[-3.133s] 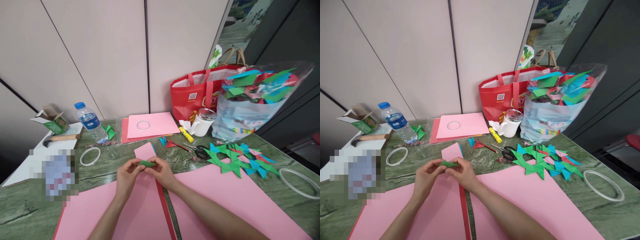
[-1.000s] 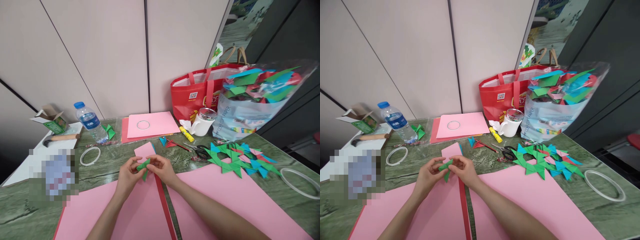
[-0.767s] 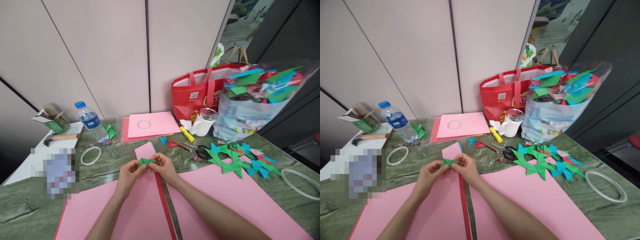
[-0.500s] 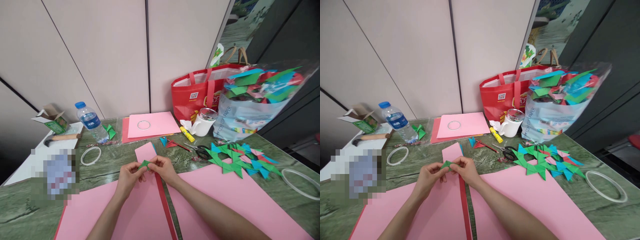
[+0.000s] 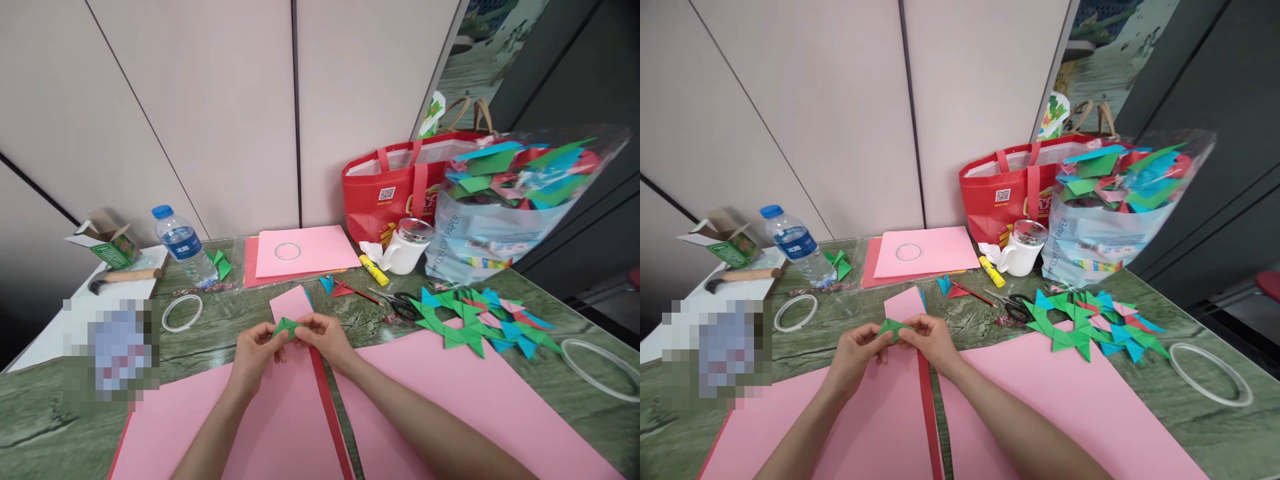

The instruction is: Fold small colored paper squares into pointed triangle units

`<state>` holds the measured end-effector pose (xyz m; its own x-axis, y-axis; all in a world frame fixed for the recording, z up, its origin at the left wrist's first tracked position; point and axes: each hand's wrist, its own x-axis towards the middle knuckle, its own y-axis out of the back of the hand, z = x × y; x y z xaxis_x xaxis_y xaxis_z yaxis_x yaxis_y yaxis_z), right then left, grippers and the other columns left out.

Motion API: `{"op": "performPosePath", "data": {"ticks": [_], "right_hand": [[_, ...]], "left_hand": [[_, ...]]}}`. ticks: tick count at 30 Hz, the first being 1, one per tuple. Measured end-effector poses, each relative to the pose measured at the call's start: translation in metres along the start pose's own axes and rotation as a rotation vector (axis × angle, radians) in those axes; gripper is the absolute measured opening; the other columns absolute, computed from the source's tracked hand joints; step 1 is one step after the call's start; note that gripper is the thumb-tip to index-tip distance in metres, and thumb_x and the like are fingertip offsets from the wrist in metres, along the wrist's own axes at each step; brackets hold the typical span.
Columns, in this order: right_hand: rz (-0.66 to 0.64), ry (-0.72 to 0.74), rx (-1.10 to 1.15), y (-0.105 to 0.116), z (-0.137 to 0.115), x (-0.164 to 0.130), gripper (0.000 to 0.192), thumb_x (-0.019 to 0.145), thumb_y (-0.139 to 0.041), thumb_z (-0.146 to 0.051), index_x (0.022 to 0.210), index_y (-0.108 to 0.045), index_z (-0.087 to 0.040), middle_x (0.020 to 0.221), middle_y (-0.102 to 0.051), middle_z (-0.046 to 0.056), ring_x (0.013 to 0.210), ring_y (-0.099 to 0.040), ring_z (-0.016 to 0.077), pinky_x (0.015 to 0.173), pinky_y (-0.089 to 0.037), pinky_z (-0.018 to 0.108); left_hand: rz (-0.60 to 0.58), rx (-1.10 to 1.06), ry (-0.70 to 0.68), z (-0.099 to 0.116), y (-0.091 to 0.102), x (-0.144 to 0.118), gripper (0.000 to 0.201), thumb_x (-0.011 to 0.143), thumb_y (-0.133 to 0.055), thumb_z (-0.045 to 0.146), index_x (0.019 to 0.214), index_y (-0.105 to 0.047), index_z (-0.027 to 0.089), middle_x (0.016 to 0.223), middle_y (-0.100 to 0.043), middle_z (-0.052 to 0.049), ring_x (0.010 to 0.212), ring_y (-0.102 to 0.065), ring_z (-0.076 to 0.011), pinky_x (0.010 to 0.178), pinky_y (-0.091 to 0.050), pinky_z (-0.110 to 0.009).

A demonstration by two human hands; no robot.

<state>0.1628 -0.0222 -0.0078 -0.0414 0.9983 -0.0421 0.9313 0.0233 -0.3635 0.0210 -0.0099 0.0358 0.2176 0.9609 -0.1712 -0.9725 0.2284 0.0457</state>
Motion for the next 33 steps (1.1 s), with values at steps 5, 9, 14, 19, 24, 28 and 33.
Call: {"op": "performPosePath", "data": {"ticks": [5,9,14,19,24,28,33], "right_hand": [[0.011,0.049,-0.022,0.0033,-0.0008,-0.0015,0.022,0.064,-0.067,-0.037,0.064,-0.060,-0.015,0.058,-0.064,0.001,0.053,-0.059,0.0126,0.055,-0.049,0.026],[0.038,0.027,-0.041,0.0046,-0.0009,-0.0003,0.022,0.062,-0.068,-0.036,0.065,-0.062,-0.015,0.059,-0.065,0.001,0.053,-0.059,0.0127,0.054,-0.049,0.026],[-0.016,0.008,0.007,0.0019,-0.0019,0.0004,0.026,0.062,-0.068,-0.033,0.080,-0.061,-0.017,0.063,-0.062,-0.001,0.053,-0.059,0.0120,0.053,-0.050,0.025],[0.007,0.032,-0.033,0.0020,-0.0021,0.0008,0.020,0.064,-0.066,-0.033,0.075,-0.061,-0.016,0.062,-0.060,-0.002,0.054,-0.058,0.0111,0.052,-0.049,0.023],[0.070,0.054,-0.066,0.0032,0.0002,0.0032,0.018,0.064,-0.064,-0.031,0.074,-0.061,-0.017,0.067,-0.061,-0.001,0.054,-0.056,0.0109,0.052,-0.049,0.023],[0.081,0.045,-0.059,0.0034,0.0003,0.0031,0.021,0.064,-0.065,-0.030,0.081,-0.061,-0.018,0.064,-0.060,-0.002,0.052,-0.055,0.0103,0.049,-0.047,0.022],[0.074,0.048,-0.046,0.0035,-0.0013,0.0018,0.020,0.064,-0.065,-0.028,0.081,-0.060,-0.017,0.065,-0.059,-0.002,0.054,-0.055,0.0103,0.051,-0.046,0.021]], "left_hand": [[-0.014,-0.006,0.022,0.0002,0.0012,0.0021,0.019,0.062,-0.066,0.032,0.057,-0.058,0.015,0.037,-0.053,0.003,0.036,-0.045,-0.0096,0.041,-0.035,-0.021],[-0.032,-0.026,0.032,-0.0025,0.0019,0.0038,0.020,0.063,-0.065,0.032,0.058,-0.058,0.014,0.038,-0.055,0.002,0.037,-0.046,-0.0097,0.043,-0.036,-0.021],[-0.053,-0.033,0.039,-0.0037,0.0006,0.0024,0.020,0.064,-0.064,0.032,0.058,-0.057,0.015,0.039,-0.055,0.002,0.037,-0.046,-0.0098,0.043,-0.036,-0.021],[-0.122,0.017,0.067,-0.0017,-0.0031,-0.0012,0.023,0.065,-0.063,0.037,0.063,-0.058,0.014,0.041,-0.056,0.001,0.040,-0.049,-0.0116,0.045,-0.038,-0.023],[-0.100,0.086,0.015,0.0019,-0.0047,-0.0020,0.026,0.068,-0.058,0.040,0.064,-0.061,0.014,0.048,-0.056,0.001,0.046,-0.048,-0.0112,0.047,-0.037,-0.022],[-0.066,0.116,-0.021,0.0014,-0.0043,-0.0012,0.027,0.069,-0.058,0.038,0.058,-0.060,0.014,0.047,-0.051,0.004,0.045,-0.043,-0.0088,0.045,-0.032,-0.020],[-0.101,0.037,0.027,-0.0015,-0.0046,-0.0013,0.019,0.066,-0.062,0.032,0.069,-0.063,0.014,0.051,-0.057,0.002,0.044,-0.046,-0.0095,0.044,-0.036,-0.020]]}}
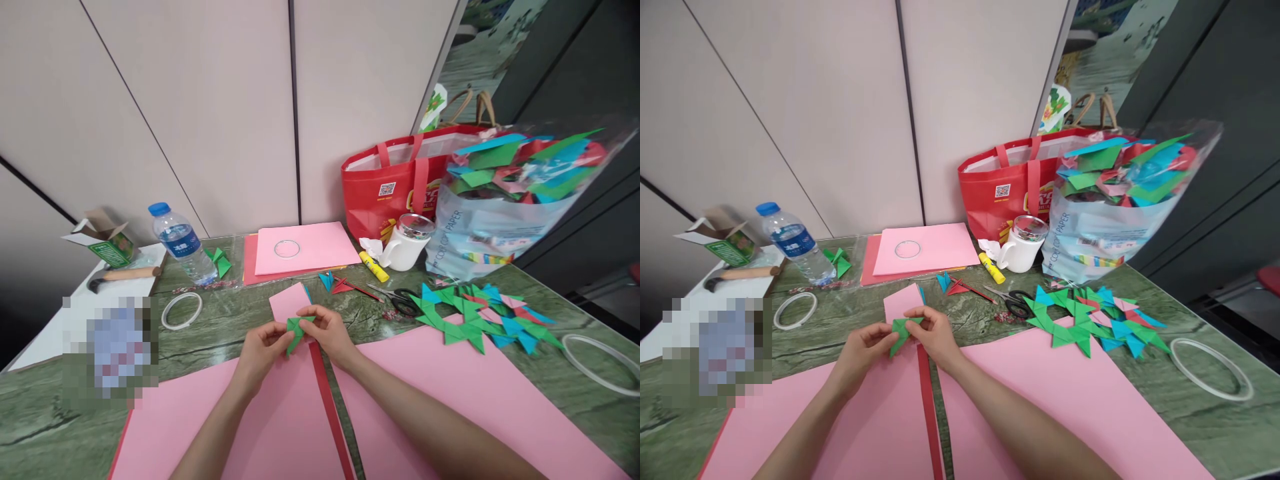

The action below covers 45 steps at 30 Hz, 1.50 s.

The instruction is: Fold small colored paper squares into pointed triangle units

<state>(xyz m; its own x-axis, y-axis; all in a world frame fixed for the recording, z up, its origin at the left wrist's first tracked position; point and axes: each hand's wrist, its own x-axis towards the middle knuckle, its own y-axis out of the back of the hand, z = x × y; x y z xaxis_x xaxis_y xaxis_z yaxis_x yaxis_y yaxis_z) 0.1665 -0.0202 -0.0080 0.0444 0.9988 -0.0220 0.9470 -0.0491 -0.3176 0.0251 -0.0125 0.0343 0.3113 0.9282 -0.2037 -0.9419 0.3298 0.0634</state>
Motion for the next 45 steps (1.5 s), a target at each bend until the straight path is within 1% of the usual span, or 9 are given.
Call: {"op": "performPosePath", "data": {"ticks": [6,12,18,26,32,37,40,43,45], "right_hand": [[-0.047,0.020,-0.034,0.0001,0.0023,-0.0005,0.019,0.067,-0.062,-0.027,0.084,-0.059,-0.017,0.071,-0.061,0.000,0.057,-0.057,0.0113,0.055,-0.048,0.024],[-0.109,0.020,-0.049,0.0001,0.0033,-0.0002,0.027,0.061,-0.066,-0.020,0.087,-0.058,-0.018,0.076,-0.061,-0.001,0.065,-0.058,0.0129,0.061,-0.048,0.025],[-0.071,0.017,-0.033,-0.0007,0.0010,-0.0006,0.028,0.061,-0.066,-0.019,0.088,-0.056,-0.019,0.074,-0.060,-0.002,0.063,-0.057,0.0121,0.060,-0.048,0.025],[-0.129,0.030,-0.068,0.0019,0.0032,-0.0007,0.018,0.063,-0.066,-0.019,0.080,-0.060,-0.017,0.072,-0.060,-0.001,0.062,-0.056,0.0114,0.059,-0.045,0.023],[-0.139,-0.001,-0.053,0.0008,0.0038,-0.0006,0.022,0.062,-0.067,-0.024,0.081,-0.060,-0.017,0.070,-0.061,-0.002,0.058,-0.057,0.0120,0.056,-0.046,0.024],[-0.106,-0.009,-0.050,0.0004,0.0015,-0.0010,0.025,0.059,-0.070,-0.030,0.077,-0.061,-0.016,0.063,-0.060,-0.002,0.050,-0.055,0.0104,0.051,-0.046,0.023],[-0.073,-0.004,-0.046,0.0010,0.0001,-0.0011,0.024,0.058,-0.070,-0.032,0.073,-0.062,-0.015,0.061,-0.060,-0.002,0.050,-0.054,0.0106,0.050,-0.046,0.023],[-0.056,-0.003,-0.046,0.0009,-0.0010,-0.0014,0.023,0.057,-0.071,-0.032,0.071,-0.062,-0.014,0.060,-0.062,-0.001,0.049,-0.055,0.0107,0.049,-0.046,0.023],[-0.050,-0.003,-0.054,0.0006,-0.0014,-0.0017,0.023,0.057,-0.071,-0.031,0.070,-0.062,-0.015,0.059,-0.062,-0.001,0.047,-0.054,0.0105,0.048,-0.045,0.023]], "left_hand": [[0.031,-0.012,0.013,-0.0013,0.0005,0.0002,0.018,0.066,-0.062,0.032,0.067,-0.062,0.013,0.047,-0.058,0.001,0.039,-0.047,-0.0095,0.040,-0.036,-0.020],[0.078,-0.006,0.025,-0.0031,0.0019,0.0020,0.018,0.065,-0.063,0.031,0.065,-0.061,0.013,0.046,-0.056,0.002,0.039,-0.044,-0.0078,0.039,-0.032,-0.018],[0.044,-0.011,0.003,-0.0034,0.0016,0.0017,0.019,0.066,-0.062,0.032,0.063,-0.061,0.013,0.050,-0.057,0.001,0.042,-0.045,-0.0076,0.041,-0.034,-0.018],[0.065,0.037,0.042,-0.0047,0.0040,0.0025,0.022,0.065,-0.063,0.032,0.055,-0.056,0.014,0.042,-0.055,0.002,0.036,-0.042,-0.0072,0.035,-0.030,-0.018],[0.076,0.040,0.041,-0.0039,0.0020,0.0020,0.022,0.064,-0.063,0.031,0.052,-0.055,0.014,0.040,-0.054,0.002,0.034,-0.042,-0.0074,0.034,-0.030,-0.017],[0.018,0.054,0.013,-0.0019,0.0037,0.0019,0.021,0.067,-0.061,0.030,0.055,-0.059,0.013,0.044,-0.057,0.001,0.037,-0.045,-0.0078,0.037,-0.035,-0.018],[-0.078,0.021,-0.002,-0.0009,0.0062,0.0017,0.020,0.071,-0.058,0.032,0.068,-0.064,0.012,0.054,-0.063,-0.002,0.045,-0.053,-0.0105,0.043,-0.042,-0.020],[-0.150,-0.043,0.042,-0.0020,0.0078,0.0014,0.023,0.069,-0.061,0.032,0.081,-0.064,0.013,0.066,-0.068,-0.003,0.054,-0.061,-0.0156,0.051,-0.049,-0.026],[-0.149,-0.063,0.086,-0.0036,0.0075,0.0015,0.022,0.066,-0.064,0.032,0.078,-0.064,0.013,0.069,-0.069,-0.004,0.056,-0.063,-0.0182,0.054,-0.052,-0.030]]}}
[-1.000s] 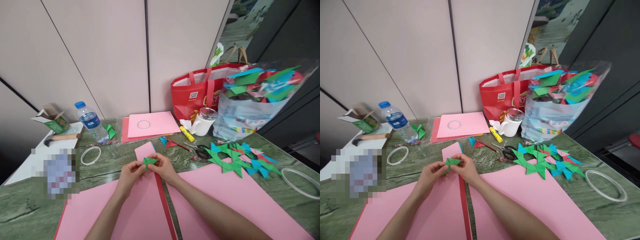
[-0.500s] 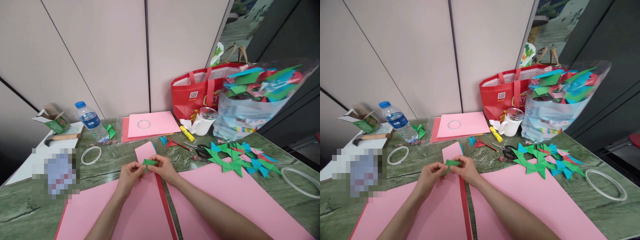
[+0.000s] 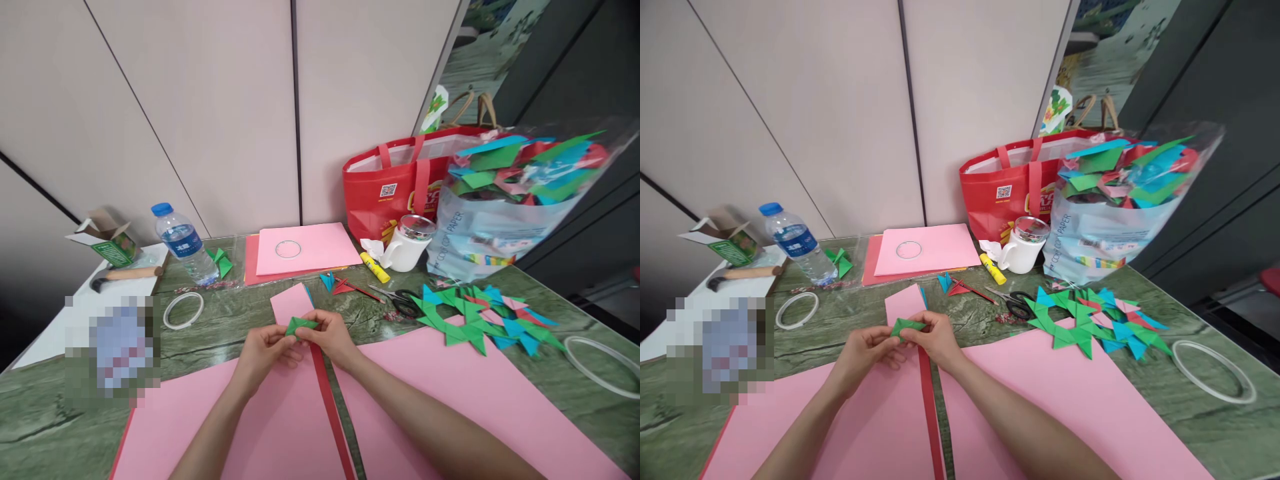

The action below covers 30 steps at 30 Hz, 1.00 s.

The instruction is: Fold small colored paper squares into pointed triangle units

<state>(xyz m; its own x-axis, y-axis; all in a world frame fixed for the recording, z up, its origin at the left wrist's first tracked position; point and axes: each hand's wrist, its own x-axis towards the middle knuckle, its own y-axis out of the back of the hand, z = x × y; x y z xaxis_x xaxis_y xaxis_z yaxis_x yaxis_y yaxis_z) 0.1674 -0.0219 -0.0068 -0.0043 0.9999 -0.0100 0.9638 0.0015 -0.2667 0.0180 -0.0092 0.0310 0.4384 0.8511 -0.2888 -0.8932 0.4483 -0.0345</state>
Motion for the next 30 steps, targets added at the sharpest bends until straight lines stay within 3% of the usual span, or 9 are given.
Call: {"op": "performPosePath", "data": {"ticks": [7,12,16,22,26,30], "right_hand": [[0.037,-0.005,-0.001,-0.001,-0.001,-0.001,0.020,0.055,-0.072,-0.029,0.065,-0.062,-0.014,0.056,-0.062,-0.001,0.046,-0.056,0.0113,0.047,-0.046,0.023],[0.035,0.017,-0.018,0.000,-0.001,-0.001,0.018,0.054,-0.073,-0.027,0.062,-0.063,-0.014,0.055,-0.062,-0.001,0.048,-0.055,0.0110,0.049,-0.046,0.023],[0.026,0.033,-0.019,-0.001,0.000,-0.001,0.017,0.056,-0.072,-0.026,0.066,-0.064,-0.015,0.058,-0.062,-0.001,0.050,-0.055,0.0112,0.051,-0.046,0.023],[0.014,-0.010,0.073,-0.001,0.002,0.001,0.022,0.059,-0.070,-0.031,0.074,-0.064,-0.016,0.061,-0.063,-0.001,0.052,-0.057,0.0116,0.053,-0.048,0.024],[0.058,0.022,0.072,0.001,0.005,0.001,0.017,0.057,-0.071,-0.029,0.065,-0.064,-0.016,0.055,-0.063,-0.002,0.048,-0.054,0.0099,0.049,-0.046,0.022],[0.083,-0.034,0.116,0.001,0.006,0.002,0.019,0.052,-0.074,-0.027,0.065,-0.066,-0.015,0.056,-0.065,-0.001,0.046,-0.055,0.0095,0.050,-0.048,0.024]], "left_hand": [[0.103,-0.026,0.029,-0.001,-0.005,0.001,0.023,0.059,-0.069,0.033,0.060,-0.058,0.013,0.058,-0.068,-0.004,0.052,-0.064,-0.0201,0.053,-0.054,-0.032],[0.049,0.010,0.013,0.000,-0.005,0.000,0.022,0.062,-0.067,0.034,0.067,-0.059,0.014,0.056,-0.067,-0.002,0.051,-0.064,-0.0185,0.051,-0.053,-0.029],[0.112,0.032,-0.010,0.001,-0.007,0.001,0.022,0.061,-0.067,0.034,0.062,-0.058,0.013,0.051,-0.064,-0.001,0.043,-0.061,-0.0170,0.042,-0.050,-0.026],[0.202,0.013,-0.016,0.006,-0.009,-0.002,0.024,0.059,-0.068,0.034,0.060,-0.057,0.013,0.052,-0.066,-0.003,0.040,-0.060,-0.0164,0.041,-0.050,-0.026],[0.198,0.004,0.002,0.010,-0.009,-0.003,0.024,0.058,-0.069,0.034,0.060,-0.057,0.013,0.052,-0.066,-0.004,0.040,-0.060,-0.0164,0.040,-0.049,-0.025],[0.181,-0.019,0.006,0.013,-0.008,-0.004,0.024,0.057,-0.069,0.033,0.058,-0.057,0.013,0.053,-0.066,-0.004,0.040,-0.060,-0.0161,0.040,-0.049,-0.025]]}}
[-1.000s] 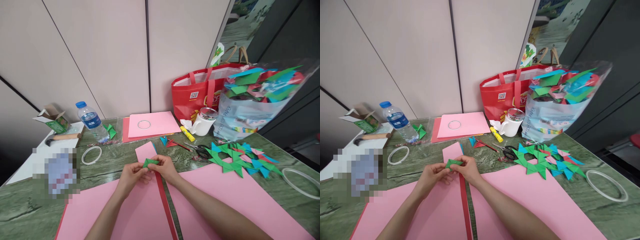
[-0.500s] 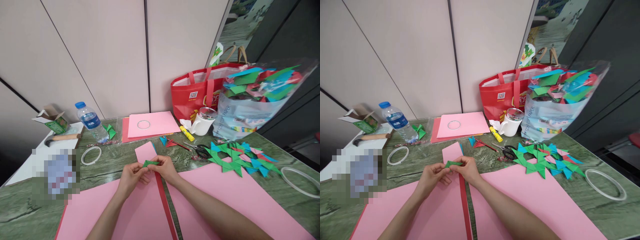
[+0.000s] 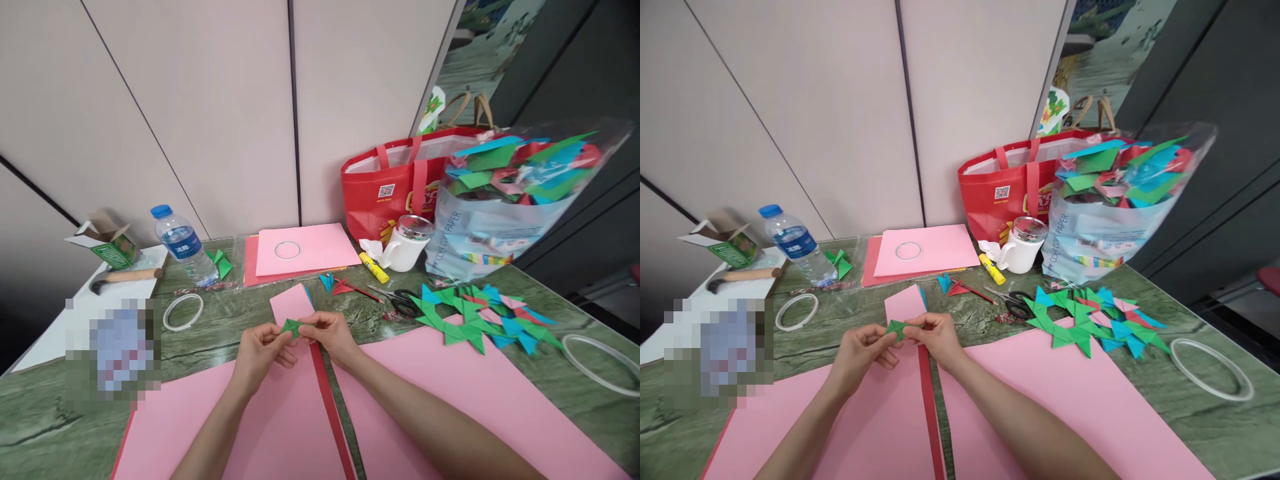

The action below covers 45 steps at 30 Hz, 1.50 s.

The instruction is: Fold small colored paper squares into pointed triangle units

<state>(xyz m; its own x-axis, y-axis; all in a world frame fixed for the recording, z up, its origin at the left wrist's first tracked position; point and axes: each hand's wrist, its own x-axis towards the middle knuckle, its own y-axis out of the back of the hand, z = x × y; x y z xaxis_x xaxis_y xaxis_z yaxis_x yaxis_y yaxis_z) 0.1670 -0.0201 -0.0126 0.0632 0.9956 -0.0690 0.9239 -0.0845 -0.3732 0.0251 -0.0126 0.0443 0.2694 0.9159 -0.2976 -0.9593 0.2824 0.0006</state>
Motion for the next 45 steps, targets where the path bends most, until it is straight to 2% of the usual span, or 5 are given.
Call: {"op": "performPosePath", "data": {"ticks": [8,13,28,38,45], "right_hand": [[-0.027,-0.023,0.016,0.001,-0.003,0.001,0.036,0.060,-0.070,-0.034,0.090,-0.065,-0.015,0.060,-0.065,0.001,0.055,-0.063,0.0143,0.056,-0.052,0.027],[-0.012,0.048,0.024,0.001,0.000,0.001,0.025,0.061,-0.069,-0.035,0.077,-0.068,-0.016,0.068,-0.067,0.002,0.055,-0.063,0.0129,0.056,-0.053,0.026],[-0.078,0.024,-0.048,-0.002,-0.004,0.000,0.031,0.067,-0.062,-0.040,0.089,-0.064,-0.018,0.072,-0.064,0.001,0.053,-0.061,0.0119,0.050,-0.051,0.024],[-0.097,0.084,-0.146,-0.003,-0.005,-0.004,0.020,0.063,-0.067,-0.034,0.062,-0.058,-0.016,0.060,-0.060,-0.001,0.051,-0.055,0.0118,0.046,-0.047,0.023],[-0.025,0.090,-0.144,-0.001,-0.001,0.001,0.024,0.064,-0.067,-0.030,0.081,-0.058,-0.017,0.061,-0.055,-0.003,0.050,-0.050,0.0090,0.043,-0.044,0.019]], "left_hand": [[-0.005,-0.059,0.025,-0.004,0.008,0.004,0.024,0.057,-0.071,0.032,0.058,-0.057,0.012,0.058,-0.068,-0.006,0.038,-0.059,-0.0136,0.039,-0.048,-0.023],[-0.023,-0.081,0.043,-0.007,0.010,0.005,0.024,0.058,-0.070,0.031,0.058,-0.058,0.011,0.059,-0.068,-0.007,0.039,-0.059,-0.0128,0.040,-0.048,-0.022],[-0.053,-0.064,0.064,-0.004,0.008,0.003,0.025,0.057,-0.071,0.034,0.059,-0.058,0.012,0.057,-0.068,-0.006,0.040,-0.059,-0.0132,0.040,-0.046,-0.023],[-0.173,-0.009,0.025,-0.014,0.001,0.003,0.028,0.062,-0.065,0.039,0.067,-0.056,0.013,0.062,-0.066,-0.004,0.045,-0.061,-0.0156,0.046,-0.050,-0.027],[-0.138,-0.004,0.041,-0.013,-0.001,0.002,0.030,0.067,-0.059,0.042,0.065,-0.053,0.013,0.055,-0.064,-0.004,0.039,-0.059,-0.0158,0.038,-0.046,-0.025]]}}
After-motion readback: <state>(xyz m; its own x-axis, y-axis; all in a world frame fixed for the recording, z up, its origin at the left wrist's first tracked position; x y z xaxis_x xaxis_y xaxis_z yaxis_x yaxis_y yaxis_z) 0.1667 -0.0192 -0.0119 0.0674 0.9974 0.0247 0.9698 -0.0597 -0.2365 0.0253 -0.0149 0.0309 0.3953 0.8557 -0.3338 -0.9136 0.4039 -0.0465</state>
